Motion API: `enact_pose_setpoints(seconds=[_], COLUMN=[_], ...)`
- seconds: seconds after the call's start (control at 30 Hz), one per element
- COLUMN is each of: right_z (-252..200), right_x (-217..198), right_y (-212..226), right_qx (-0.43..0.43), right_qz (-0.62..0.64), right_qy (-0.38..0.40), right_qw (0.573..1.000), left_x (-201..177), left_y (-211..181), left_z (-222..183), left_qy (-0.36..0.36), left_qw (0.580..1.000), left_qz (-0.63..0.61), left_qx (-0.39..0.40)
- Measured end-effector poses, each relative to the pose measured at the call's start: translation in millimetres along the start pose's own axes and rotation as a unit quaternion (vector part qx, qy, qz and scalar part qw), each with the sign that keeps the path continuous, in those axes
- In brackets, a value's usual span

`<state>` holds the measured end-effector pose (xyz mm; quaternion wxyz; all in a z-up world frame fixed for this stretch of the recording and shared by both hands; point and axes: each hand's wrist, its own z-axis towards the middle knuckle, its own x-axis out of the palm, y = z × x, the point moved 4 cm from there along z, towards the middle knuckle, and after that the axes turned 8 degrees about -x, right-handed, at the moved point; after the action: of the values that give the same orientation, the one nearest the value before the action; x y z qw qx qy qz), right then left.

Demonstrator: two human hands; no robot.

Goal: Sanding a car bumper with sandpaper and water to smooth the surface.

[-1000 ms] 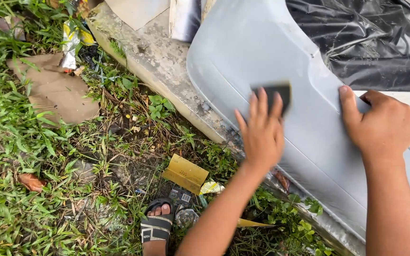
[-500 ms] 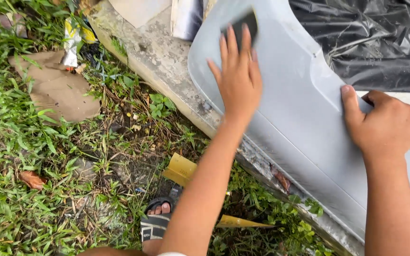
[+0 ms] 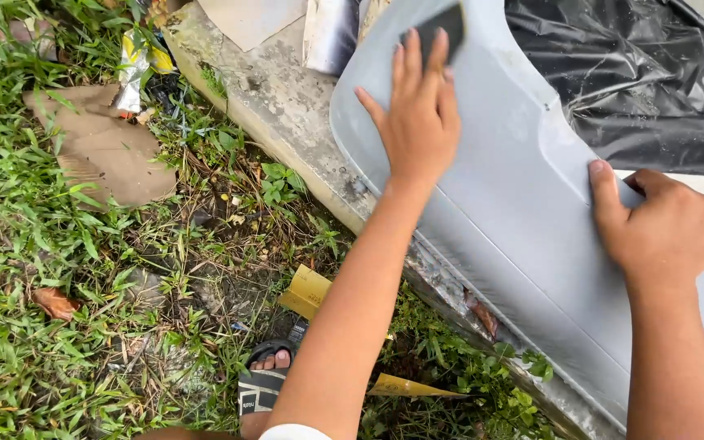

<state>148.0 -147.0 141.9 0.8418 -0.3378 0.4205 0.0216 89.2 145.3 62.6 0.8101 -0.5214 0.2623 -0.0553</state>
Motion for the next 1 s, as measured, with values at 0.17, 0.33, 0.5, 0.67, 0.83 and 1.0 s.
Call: enact_pose_setpoints(seconds=[0.17, 0.33, 0.5, 0.67, 0.83, 1.0], right_z=[2, -1, 2, 2, -1, -6], right_x=[-1, 3, 2, -1, 21, 36], right_y=[0, -1, -1, 2, -5, -11], right_qx=[0.009, -0.017, 0.012, 0.002, -0.006, -0.021], right_qz=[0.008, -0.019, 0.04, 0.164, 0.294, 0.29], right_qy=[0.005, -0.018, 0.02, 0.042, 0.012, -0.003], right_qw=[1.0, 1.0, 0.999, 0.986, 0.956, 0.957], left_x=[-2, 14, 4, 0, 3, -7], left_y=[3, 1, 1, 14, 16, -11], left_z=[-44, -180, -105, 9, -62, -195], left_qy=[-0.007, 0.097, 0.078, 0.009, 0.024, 0.204], left_qw=[1.0, 0.988, 0.994, 0.999, 0.998, 0.973], left_qz=[0.005, -0.095, -0.035, 0.052, -0.029, -0.07], left_qx=[0.02, 0.074, 0.062, -0.003, 0.051, 0.084])
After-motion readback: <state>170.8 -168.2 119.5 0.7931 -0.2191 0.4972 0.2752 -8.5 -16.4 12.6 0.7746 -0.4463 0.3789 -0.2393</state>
